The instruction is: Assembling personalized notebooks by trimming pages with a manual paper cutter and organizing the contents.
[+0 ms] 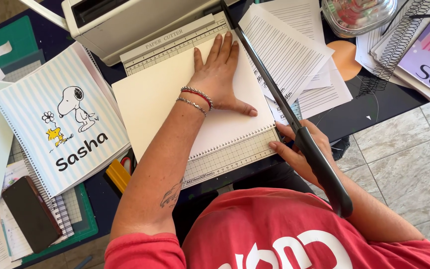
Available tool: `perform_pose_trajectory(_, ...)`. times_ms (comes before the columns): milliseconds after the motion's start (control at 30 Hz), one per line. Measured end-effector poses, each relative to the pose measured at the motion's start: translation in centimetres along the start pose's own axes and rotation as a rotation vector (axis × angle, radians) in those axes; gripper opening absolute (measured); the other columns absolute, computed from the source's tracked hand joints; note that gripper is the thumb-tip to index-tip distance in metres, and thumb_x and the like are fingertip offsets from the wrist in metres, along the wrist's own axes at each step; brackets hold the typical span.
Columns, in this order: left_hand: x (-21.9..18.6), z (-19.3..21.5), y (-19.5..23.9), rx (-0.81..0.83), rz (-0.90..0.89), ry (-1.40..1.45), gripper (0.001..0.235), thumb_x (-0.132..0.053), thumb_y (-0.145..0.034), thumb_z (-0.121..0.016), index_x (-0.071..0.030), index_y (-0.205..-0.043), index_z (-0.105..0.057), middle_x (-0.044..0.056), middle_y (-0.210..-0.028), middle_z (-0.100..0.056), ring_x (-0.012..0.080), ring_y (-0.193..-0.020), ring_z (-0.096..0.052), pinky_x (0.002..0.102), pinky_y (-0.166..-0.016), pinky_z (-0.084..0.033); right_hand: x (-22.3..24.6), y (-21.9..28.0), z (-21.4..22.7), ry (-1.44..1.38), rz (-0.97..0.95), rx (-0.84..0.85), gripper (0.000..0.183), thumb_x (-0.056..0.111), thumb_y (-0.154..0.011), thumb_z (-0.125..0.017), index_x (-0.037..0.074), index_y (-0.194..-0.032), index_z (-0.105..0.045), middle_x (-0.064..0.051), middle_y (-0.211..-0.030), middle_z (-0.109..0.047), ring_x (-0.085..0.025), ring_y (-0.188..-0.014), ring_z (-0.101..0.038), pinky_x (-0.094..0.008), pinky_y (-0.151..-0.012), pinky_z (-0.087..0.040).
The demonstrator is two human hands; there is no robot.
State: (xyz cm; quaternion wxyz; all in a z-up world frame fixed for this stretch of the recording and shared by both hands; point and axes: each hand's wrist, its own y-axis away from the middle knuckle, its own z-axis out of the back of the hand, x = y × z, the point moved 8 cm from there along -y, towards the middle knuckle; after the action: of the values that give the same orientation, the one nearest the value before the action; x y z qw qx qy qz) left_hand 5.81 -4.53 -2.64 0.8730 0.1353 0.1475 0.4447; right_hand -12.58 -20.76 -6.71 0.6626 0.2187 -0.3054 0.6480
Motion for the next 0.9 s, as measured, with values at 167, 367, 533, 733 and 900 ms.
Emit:
perform_pose_trajectory(167,-0.1,0.1,0.0,0.014,0.004,-0.009,0.168,-0.099,-0.048,-0.076,-0.001,-0.163,0.000,0.017,-0.171,0.009,0.0320,-0.157,0.012,0.072,-0.119,0.000,0.3,0.0,0.2,0.004,0.028,-0.010,0.046,0.039,-0.087,-0.081,0.017,-0.126,-0.075,-0.002,-0.095,-0.059,-0.016,-0.072,-0.058,-0.030,-0.073,-0.050)
perform_pose_trajectory(367,-0.4,0.8,0.4,0.045,0.013,0.000,0.168,-0.096,-0.049,-0.078,-0.001,-0.163,0.001,0.017,-0.171,0.012,0.0322,-0.157,0.012,0.071,-0.120,0.000,1.5,-0.1,2.1,-0.069,0.074,-0.043,0.029,0.031,-0.089,-0.079,0.014,-0.113,-0.075,-0.005,-0.104,-0.064,-0.017,-0.083,-0.064,-0.030,-0.079,-0.052)
perform_pose_trajectory(533,-0.4,1.0,0.3,0.054,0.038,-0.016,0.166,-0.094,-0.050,-0.080,-0.002,-0.163,-0.001,0.015,-0.172,0.010,0.0320,-0.158,0.010,0.071,-0.121,-0.005,7.5,1.9,11.1,-0.153,0.268,-0.285,0.023,-0.009,-0.103,-0.064,-0.007,-0.125,-0.070,-0.017,-0.107,-0.073,-0.029,-0.101,-0.069,-0.040,-0.100,-0.052)
perform_pose_trajectory(733,-0.4,0.7,-0.2,0.035,0.039,-0.055,0.161,-0.097,-0.052,-0.074,-0.003,-0.163,-0.005,0.012,-0.173,0.005,0.0302,-0.159,0.005,0.071,-0.120,-0.011,15.9,4.2,13.9,0.060,0.443,0.025,0.079,0.057,-0.086,-0.041,0.000,-0.137,-0.059,-0.023,-0.150,-0.057,-0.035,-0.132,-0.063,-0.049,-0.109,-0.049)
perform_pose_trajectory(900,-0.1,0.7,-0.3,0.032,0.059,-0.062,0.164,-0.100,-0.049,-0.069,-0.004,-0.163,-0.002,0.010,-0.173,0.004,0.0293,-0.159,0.004,0.070,-0.119,-0.014,15.6,4.1,10.9,0.683,0.359,0.009,0.065,0.045,-0.086,-0.060,0.008,-0.139,-0.058,-0.014,-0.152,-0.060,-0.033,-0.080,-0.078,-0.050,-0.046,-0.064)
